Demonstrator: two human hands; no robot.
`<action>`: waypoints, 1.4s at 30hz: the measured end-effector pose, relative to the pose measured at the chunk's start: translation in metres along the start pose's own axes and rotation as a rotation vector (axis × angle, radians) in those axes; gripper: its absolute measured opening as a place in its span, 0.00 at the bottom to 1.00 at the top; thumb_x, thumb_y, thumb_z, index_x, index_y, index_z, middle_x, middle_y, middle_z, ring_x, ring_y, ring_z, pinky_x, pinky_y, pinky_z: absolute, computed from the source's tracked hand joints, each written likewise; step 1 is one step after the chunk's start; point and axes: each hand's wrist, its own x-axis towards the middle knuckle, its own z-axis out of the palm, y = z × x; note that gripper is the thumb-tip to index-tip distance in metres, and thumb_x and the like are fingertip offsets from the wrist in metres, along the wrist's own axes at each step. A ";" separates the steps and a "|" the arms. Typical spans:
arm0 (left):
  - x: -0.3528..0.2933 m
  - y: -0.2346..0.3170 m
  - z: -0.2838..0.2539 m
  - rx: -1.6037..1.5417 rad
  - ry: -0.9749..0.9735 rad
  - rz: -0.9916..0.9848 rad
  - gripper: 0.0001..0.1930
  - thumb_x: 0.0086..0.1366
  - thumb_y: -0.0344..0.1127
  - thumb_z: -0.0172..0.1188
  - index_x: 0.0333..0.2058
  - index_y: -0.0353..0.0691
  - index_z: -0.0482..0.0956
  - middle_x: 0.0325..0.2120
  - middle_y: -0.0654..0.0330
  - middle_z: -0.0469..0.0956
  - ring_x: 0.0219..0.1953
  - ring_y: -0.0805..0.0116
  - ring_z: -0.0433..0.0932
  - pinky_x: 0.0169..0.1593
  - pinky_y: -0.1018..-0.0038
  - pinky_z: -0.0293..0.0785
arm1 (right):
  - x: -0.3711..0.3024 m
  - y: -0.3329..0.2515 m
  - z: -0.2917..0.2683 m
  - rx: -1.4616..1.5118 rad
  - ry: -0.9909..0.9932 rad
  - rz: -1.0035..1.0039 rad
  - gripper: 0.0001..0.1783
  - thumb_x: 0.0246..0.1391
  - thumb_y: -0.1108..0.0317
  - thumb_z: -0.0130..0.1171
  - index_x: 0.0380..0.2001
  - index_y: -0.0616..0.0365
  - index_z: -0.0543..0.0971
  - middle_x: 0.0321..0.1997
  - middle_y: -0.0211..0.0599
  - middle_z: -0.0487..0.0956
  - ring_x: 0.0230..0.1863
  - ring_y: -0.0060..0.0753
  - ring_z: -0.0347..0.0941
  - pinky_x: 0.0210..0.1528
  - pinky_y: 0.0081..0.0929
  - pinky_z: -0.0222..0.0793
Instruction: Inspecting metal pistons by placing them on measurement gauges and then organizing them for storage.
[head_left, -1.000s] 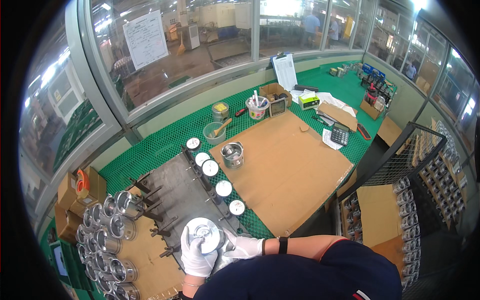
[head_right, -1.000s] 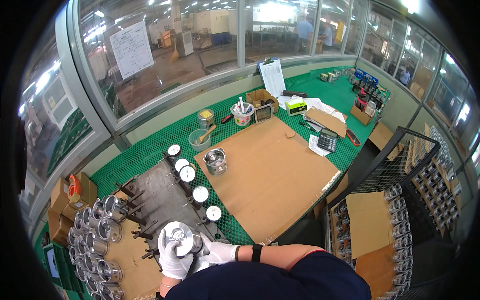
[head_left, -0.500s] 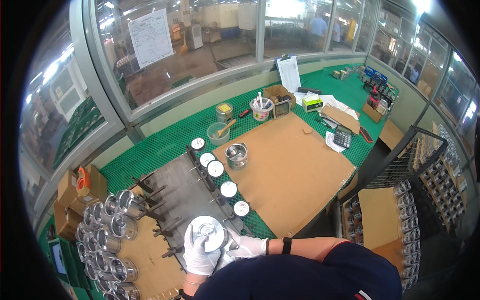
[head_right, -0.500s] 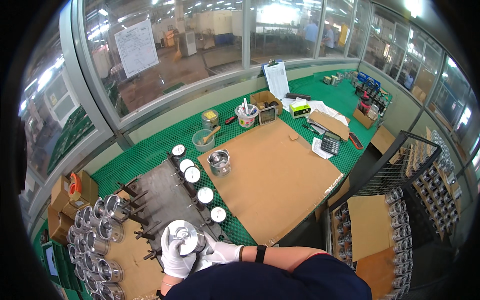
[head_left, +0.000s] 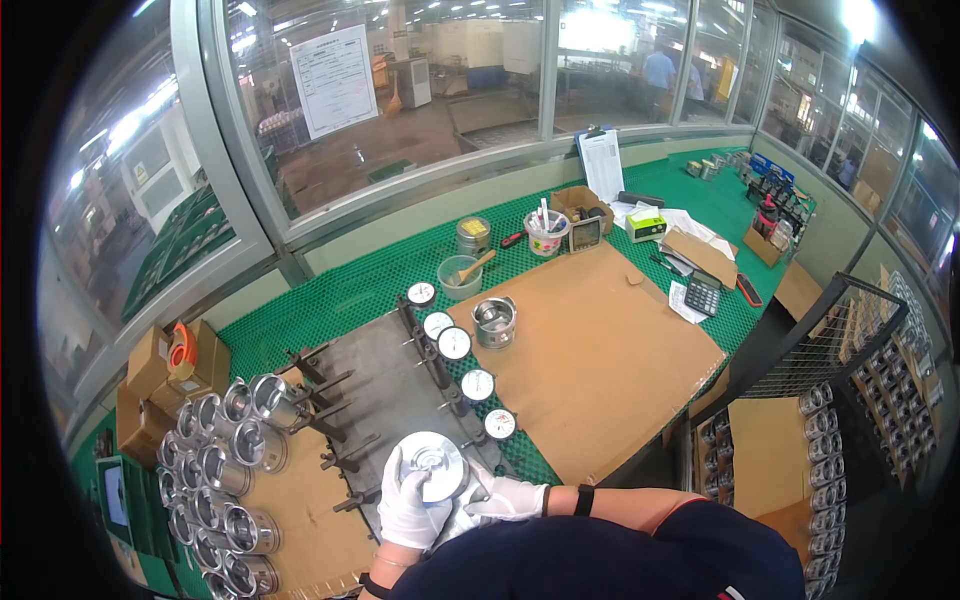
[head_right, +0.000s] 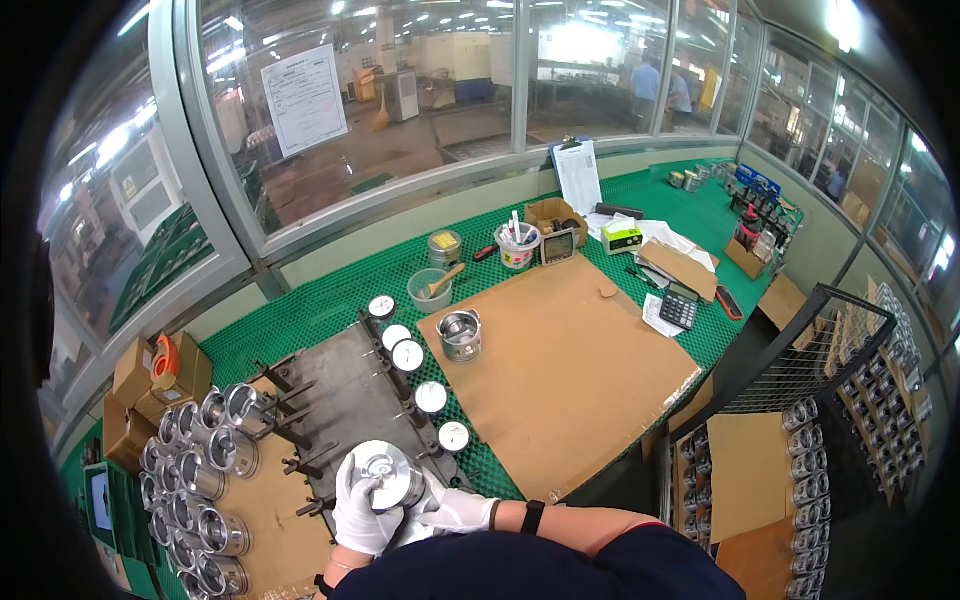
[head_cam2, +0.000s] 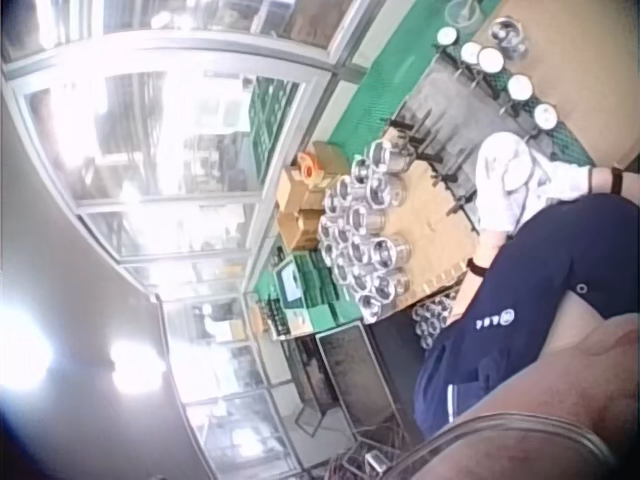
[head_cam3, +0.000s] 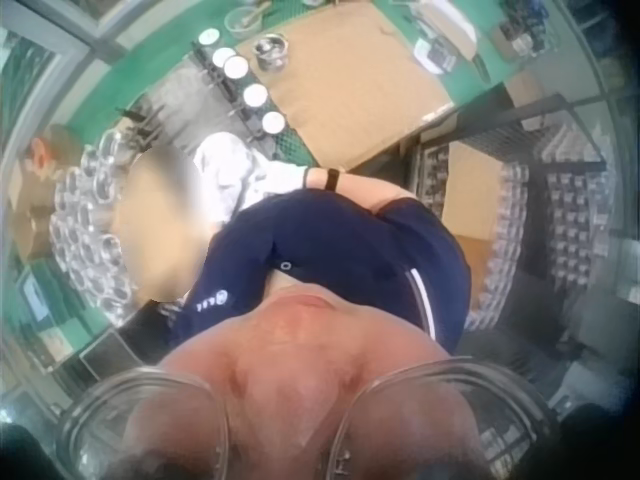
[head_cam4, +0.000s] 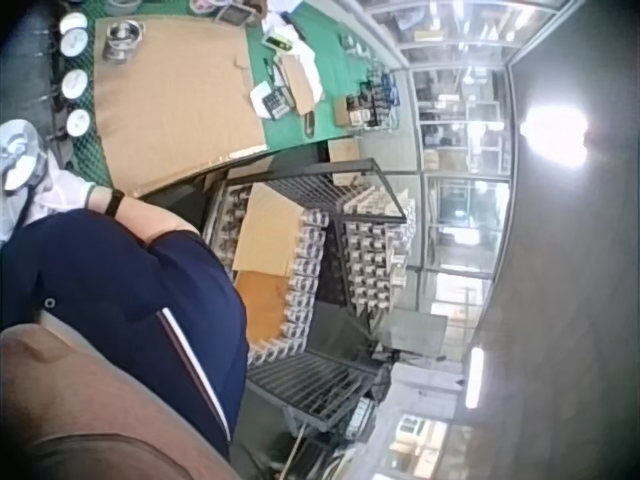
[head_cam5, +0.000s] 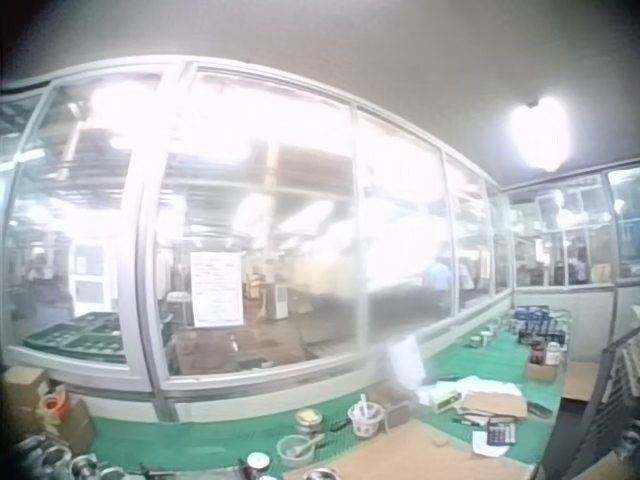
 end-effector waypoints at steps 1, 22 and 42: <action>0.000 0.000 0.000 -0.004 -0.003 0.005 0.29 0.40 0.34 0.74 0.42 0.52 0.69 0.58 0.42 0.68 0.48 0.41 0.78 0.43 0.59 0.81 | 0.001 0.003 0.001 -0.001 -0.003 -0.001 0.57 0.61 0.57 0.57 0.71 0.64 0.26 0.38 0.47 0.84 0.33 0.39 0.81 0.41 0.30 0.76; 0.002 0.002 0.000 0.033 -0.006 0.009 0.29 0.41 0.31 0.72 0.42 0.51 0.66 0.59 0.41 0.67 0.49 0.39 0.77 0.43 0.59 0.81 | 0.003 0.003 -0.005 -0.002 -0.033 0.018 0.58 0.60 0.54 0.57 0.70 0.68 0.26 0.40 0.52 0.81 0.40 0.45 0.78 0.47 0.31 0.72; 0.006 0.003 -0.009 -0.036 -0.086 0.033 0.32 0.42 0.35 0.79 0.45 0.47 0.70 0.61 0.41 0.66 0.55 0.41 0.75 0.51 0.61 0.78 | -0.004 0.004 0.001 0.007 0.039 -0.004 0.58 0.57 0.64 0.60 0.71 0.63 0.25 0.42 0.51 0.82 0.43 0.44 0.81 0.49 0.35 0.74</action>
